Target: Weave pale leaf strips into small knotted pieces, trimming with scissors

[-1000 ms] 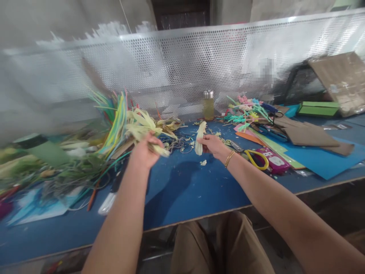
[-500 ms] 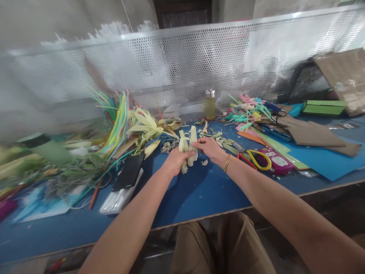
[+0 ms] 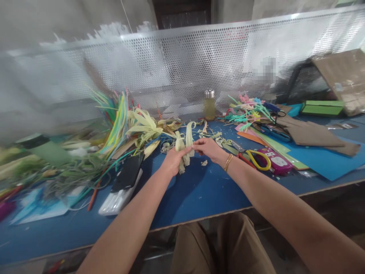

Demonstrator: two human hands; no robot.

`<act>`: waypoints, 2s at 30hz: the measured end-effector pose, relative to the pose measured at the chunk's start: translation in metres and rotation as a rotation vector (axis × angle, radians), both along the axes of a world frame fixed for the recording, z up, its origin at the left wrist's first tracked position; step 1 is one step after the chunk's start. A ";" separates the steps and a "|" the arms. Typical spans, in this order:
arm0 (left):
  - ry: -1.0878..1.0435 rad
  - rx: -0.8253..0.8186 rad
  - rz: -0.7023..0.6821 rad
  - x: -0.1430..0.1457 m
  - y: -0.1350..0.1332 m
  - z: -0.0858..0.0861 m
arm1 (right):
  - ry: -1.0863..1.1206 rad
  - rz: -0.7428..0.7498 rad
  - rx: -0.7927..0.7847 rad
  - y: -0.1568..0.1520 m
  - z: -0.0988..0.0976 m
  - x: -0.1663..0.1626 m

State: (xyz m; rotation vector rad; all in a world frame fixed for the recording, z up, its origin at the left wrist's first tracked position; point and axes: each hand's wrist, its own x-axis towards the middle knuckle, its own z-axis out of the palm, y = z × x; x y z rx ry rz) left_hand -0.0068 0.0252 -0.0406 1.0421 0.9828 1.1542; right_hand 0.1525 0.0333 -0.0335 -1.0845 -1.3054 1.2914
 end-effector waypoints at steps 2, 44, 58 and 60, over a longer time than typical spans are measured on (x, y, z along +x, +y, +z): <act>0.004 0.016 0.028 0.001 0.000 0.001 | -0.010 0.012 0.006 0.001 -0.001 0.000; 0.030 -0.032 0.084 0.004 0.000 -0.002 | -0.221 0.044 0.062 -0.002 0.002 0.002; 0.060 0.005 0.091 0.006 -0.001 -0.006 | -0.246 0.044 0.068 -0.004 0.003 0.001; 0.064 0.009 0.080 0.006 -0.002 -0.004 | -0.264 0.031 0.084 -0.004 0.003 0.002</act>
